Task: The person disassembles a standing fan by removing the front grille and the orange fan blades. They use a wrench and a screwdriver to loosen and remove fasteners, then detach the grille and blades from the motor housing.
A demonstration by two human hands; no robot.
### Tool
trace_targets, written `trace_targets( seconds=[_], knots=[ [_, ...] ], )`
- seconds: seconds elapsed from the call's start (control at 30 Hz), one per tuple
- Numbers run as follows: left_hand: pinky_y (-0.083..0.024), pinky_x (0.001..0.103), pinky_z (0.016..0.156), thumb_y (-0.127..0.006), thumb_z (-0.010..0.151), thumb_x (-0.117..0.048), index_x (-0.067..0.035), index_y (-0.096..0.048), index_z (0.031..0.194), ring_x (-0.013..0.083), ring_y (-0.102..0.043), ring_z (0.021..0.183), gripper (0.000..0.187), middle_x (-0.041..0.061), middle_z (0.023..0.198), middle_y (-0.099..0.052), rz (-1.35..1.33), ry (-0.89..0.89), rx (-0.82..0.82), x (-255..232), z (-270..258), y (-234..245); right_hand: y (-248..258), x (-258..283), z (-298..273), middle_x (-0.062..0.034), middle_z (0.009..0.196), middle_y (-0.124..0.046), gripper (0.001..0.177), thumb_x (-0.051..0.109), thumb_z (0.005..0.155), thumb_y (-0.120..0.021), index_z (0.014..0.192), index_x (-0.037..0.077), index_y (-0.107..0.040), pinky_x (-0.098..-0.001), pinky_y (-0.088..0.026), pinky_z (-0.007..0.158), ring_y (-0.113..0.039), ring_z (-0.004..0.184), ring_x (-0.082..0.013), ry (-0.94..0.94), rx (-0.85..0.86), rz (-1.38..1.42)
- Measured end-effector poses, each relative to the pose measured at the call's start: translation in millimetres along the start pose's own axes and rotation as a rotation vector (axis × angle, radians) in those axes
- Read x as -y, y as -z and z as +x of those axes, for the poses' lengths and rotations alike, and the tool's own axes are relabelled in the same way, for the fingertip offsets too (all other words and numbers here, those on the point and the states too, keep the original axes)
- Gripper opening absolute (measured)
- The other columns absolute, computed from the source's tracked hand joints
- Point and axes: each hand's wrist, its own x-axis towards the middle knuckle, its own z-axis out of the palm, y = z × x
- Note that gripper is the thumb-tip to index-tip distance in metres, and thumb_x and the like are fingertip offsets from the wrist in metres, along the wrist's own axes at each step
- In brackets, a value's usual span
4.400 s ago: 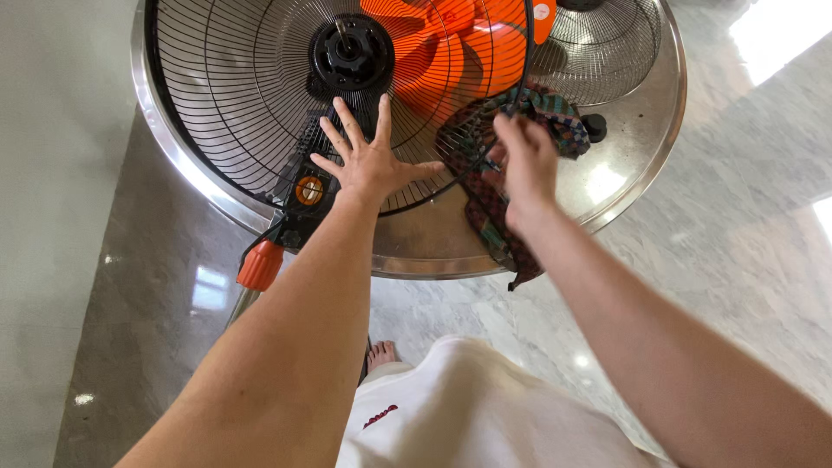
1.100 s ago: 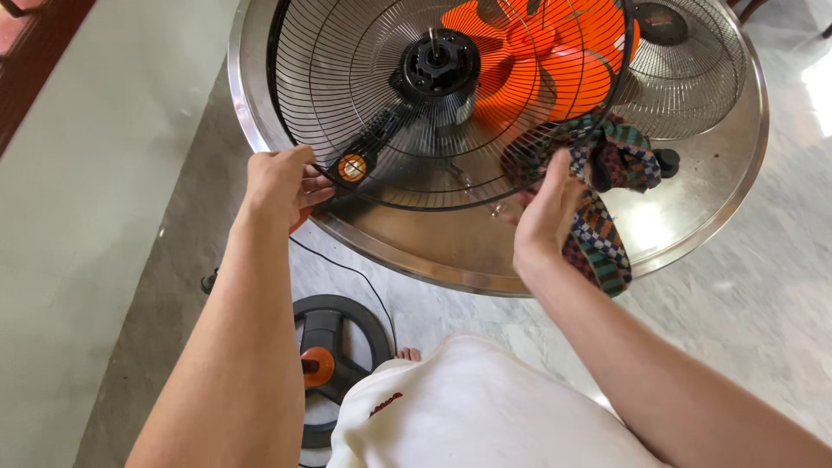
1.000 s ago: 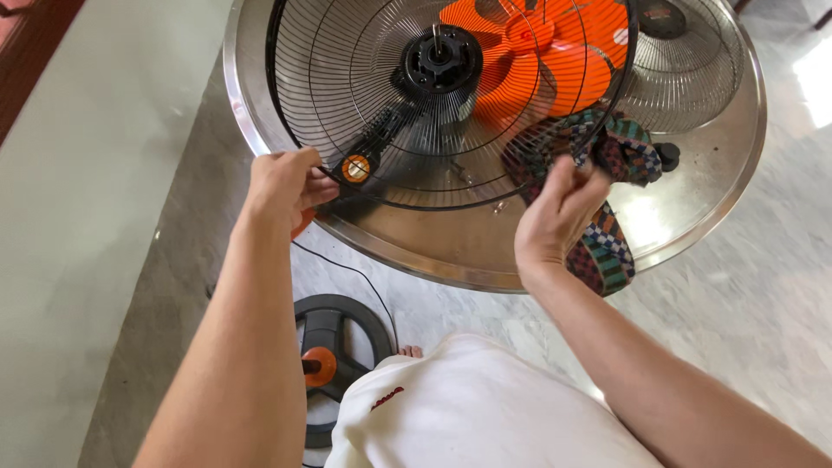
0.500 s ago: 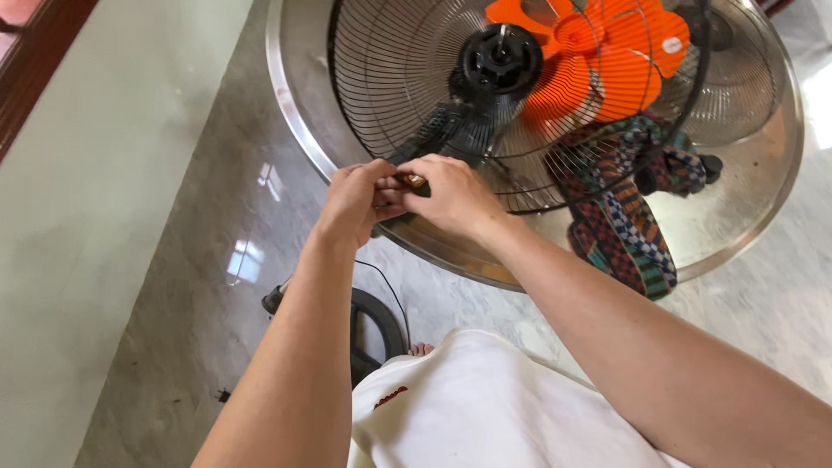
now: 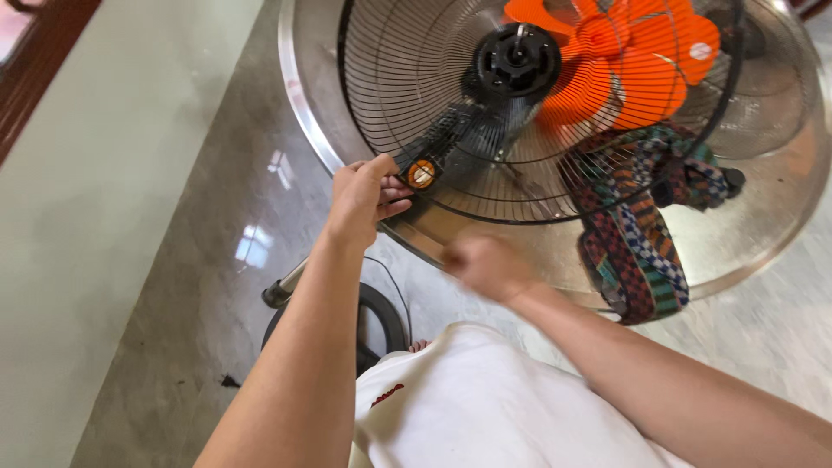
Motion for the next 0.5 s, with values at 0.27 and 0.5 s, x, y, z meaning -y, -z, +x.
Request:
trace_targets(
  seconds=[0.27, 0.5],
  knots=[
    [-0.060, 0.035, 0.059, -0.063, 0.080, -0.015, -0.001, -0.063, 0.092, 0.0209, -0.069, 0.066, 0.019, 0.007, 0.075, -0.064, 0.053, 0.025, -0.099, -2.3, 1.3, -7.4, -22.6, -230.3, 105.2, -0.0262, 0.140, -0.053, 0.056, 0.029, 0.093, -0.056, 0.139, -0.002, -0.050, -0.0512, -0.038, 0.108, -0.051, 0.129, -0.0418, -0.023, -0.372, -0.600],
    [-0.059, 0.039, 0.059, -0.065, 0.081, -0.016, -0.002, -0.066, 0.098, 0.0235, -0.072, 0.070, 0.022, 0.007, 0.076, -0.064, 0.204, 0.061, -0.095, -7.7, 2.7, -2.3, -21.3, -140.7, 22.3, -0.0223, 0.123, -0.069, 0.048, 0.026, 0.086, -0.064, 0.130, 0.007, -0.062, -0.0522, -0.052, 0.100, -0.064, 0.117, -0.0417, -0.506, -0.366, -0.029]
  ],
)
